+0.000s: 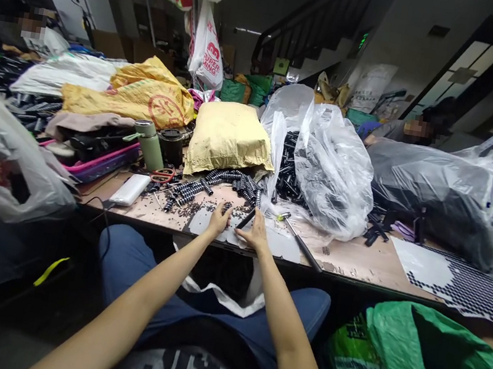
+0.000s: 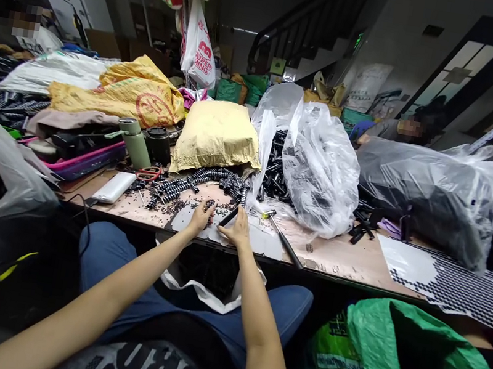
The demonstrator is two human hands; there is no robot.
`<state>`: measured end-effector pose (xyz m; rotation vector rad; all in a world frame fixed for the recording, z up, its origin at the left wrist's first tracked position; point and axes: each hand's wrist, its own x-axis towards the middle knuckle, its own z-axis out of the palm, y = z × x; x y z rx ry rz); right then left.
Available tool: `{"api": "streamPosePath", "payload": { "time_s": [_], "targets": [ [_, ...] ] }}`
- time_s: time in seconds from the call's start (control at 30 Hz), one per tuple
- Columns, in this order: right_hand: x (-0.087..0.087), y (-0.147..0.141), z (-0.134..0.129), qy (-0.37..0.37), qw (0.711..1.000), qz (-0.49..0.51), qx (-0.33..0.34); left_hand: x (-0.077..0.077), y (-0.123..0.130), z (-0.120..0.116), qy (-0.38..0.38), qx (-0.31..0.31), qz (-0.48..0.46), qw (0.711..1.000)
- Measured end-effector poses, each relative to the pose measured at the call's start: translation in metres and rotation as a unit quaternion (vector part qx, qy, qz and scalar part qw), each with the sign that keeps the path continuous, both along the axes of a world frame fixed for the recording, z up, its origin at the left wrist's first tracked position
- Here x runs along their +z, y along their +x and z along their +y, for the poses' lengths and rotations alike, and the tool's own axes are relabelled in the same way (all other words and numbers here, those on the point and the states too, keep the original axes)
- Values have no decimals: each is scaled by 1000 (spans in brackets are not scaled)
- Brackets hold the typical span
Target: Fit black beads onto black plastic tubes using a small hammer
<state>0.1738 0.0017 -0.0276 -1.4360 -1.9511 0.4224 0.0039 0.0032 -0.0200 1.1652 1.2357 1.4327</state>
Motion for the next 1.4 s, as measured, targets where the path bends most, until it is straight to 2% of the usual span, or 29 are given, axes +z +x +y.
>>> {"api": "streamPosePath", "payload": {
  "time_s": [0.27,0.63,0.83,1.0,1.1,1.23,1.3,1.4],
  "targets": [
    [0,0,0,-3,1000,-4,6,3,1,-1,-16,-11,-43,999],
    [-5,4,-2,14,1000,10,19,47,-6,-6,-72,-107,-148,980],
    [-6,6,-2,31,998,22,45,53,1,-16,-96,-116,-171,974],
    [11,3,-15,20,994,65,81,46,-4,-20,-153,-120,-178,965],
    [31,-3,-28,20,985,84,147,43,-6,-22,-189,-122,-185,956],
    [52,-14,-35,52,967,83,236,47,-2,-25,-221,-61,-221,948],
    [55,-18,-35,55,963,82,249,51,2,-26,-240,-47,-235,941],
    [52,-20,-33,42,965,81,244,56,5,-29,-261,-61,-231,935]
  ]
}}
